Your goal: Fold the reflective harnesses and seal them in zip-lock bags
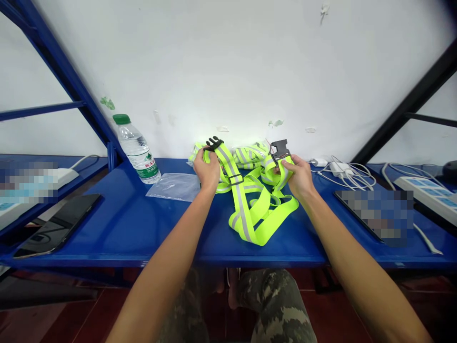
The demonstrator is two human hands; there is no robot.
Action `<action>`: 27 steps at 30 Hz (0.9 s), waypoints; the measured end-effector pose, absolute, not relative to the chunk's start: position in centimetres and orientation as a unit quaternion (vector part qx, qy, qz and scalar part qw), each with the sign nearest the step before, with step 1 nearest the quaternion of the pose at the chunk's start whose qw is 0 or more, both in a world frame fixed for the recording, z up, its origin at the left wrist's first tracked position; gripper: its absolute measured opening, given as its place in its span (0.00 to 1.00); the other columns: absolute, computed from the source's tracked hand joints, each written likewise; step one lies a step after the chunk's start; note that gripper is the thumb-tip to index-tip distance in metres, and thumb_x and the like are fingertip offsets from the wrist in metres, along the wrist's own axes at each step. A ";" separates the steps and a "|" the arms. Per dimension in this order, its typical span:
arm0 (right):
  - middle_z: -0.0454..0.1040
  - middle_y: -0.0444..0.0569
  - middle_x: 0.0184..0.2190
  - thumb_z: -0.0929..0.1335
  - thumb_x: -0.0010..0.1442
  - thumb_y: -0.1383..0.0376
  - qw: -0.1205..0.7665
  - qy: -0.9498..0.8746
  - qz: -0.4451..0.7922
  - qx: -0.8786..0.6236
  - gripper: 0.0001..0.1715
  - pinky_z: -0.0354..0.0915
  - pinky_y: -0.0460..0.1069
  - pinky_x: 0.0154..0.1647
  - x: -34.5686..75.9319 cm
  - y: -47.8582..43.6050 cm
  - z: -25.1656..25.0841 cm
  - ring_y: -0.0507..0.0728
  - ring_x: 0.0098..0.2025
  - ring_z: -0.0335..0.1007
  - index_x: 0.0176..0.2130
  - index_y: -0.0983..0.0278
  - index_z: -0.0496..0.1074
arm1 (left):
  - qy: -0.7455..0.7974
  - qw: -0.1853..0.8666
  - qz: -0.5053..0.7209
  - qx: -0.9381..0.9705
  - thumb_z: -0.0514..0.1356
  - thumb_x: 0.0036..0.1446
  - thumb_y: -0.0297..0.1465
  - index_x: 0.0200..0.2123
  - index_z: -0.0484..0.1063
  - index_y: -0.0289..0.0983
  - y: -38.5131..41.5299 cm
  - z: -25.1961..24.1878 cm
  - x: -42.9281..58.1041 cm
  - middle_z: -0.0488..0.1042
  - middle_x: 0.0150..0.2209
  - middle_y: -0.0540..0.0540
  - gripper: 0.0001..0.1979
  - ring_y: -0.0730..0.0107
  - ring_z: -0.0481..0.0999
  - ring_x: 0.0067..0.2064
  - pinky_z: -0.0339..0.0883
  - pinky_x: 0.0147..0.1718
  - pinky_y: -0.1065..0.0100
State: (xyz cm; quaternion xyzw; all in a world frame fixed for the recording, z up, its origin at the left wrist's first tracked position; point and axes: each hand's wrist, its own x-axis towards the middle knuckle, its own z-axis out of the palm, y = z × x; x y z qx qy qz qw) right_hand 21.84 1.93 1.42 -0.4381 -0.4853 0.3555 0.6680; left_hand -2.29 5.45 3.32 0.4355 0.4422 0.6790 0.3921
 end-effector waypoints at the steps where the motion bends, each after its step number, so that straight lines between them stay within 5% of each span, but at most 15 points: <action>1: 0.77 0.46 0.31 0.72 0.46 0.56 0.668 -0.480 0.364 -0.436 0.18 0.70 0.53 0.30 21.7 1.8 1.5 0.58 0.30 0.74 0.36 0.61 0.69 | 0.451 0.371 0.691 0.426 0.59 0.55 0.29 0.44 0.72 0.39 5.4 3.4 -2.1 0.75 0.34 0.51 0.12 0.67 0.78 0.40 0.73 0.41 0.69; 7: 0.74 0.45 0.27 0.72 0.48 0.54 0.615 -0.513 0.398 -0.448 0.17 0.67 0.52 0.27 21.3 1.4 1.6 0.55 0.25 0.69 0.35 0.61 0.72 | 0.442 0.504 0.629 0.393 0.59 0.50 0.28 0.28 0.70 0.37 5.7 3.3 -0.8 0.66 0.19 0.53 0.01 0.71 0.71 0.22 0.73 0.29 0.66; 15: 0.77 0.46 0.32 0.75 0.49 0.52 0.586 -0.516 0.468 -0.414 0.19 0.71 0.50 0.32 20.9 0.9 1.6 0.54 0.29 0.71 0.35 0.62 0.76 | 0.342 0.680 0.476 0.441 0.61 0.46 0.27 0.37 0.72 0.38 4.3 4.0 -1.2 0.75 0.26 0.49 0.11 0.68 0.73 0.24 0.68 0.20 0.68; 22: 0.80 0.47 0.31 0.77 0.48 0.50 0.575 -0.523 0.477 -0.410 0.21 0.74 0.52 0.35 20.6 0.6 1.4 0.56 0.30 0.75 0.35 0.63 0.78 | 0.298 0.732 0.469 0.394 0.63 0.53 0.33 0.39 0.73 0.36 4.6 4.1 -1.3 0.76 0.29 0.46 0.10 0.68 0.76 0.28 0.68 0.23 0.70; 27: 0.79 0.48 0.31 0.76 0.47 0.46 0.645 -0.502 0.371 -0.440 0.26 0.74 0.54 0.32 22.8 1.2 2.8 0.58 0.31 0.76 0.36 0.63 0.77 | 0.310 0.631 0.613 0.359 0.61 0.57 0.34 0.44 0.73 0.38 6.2 4.9 -3.3 0.77 0.32 0.48 0.12 0.68 0.79 0.34 0.73 0.36 0.69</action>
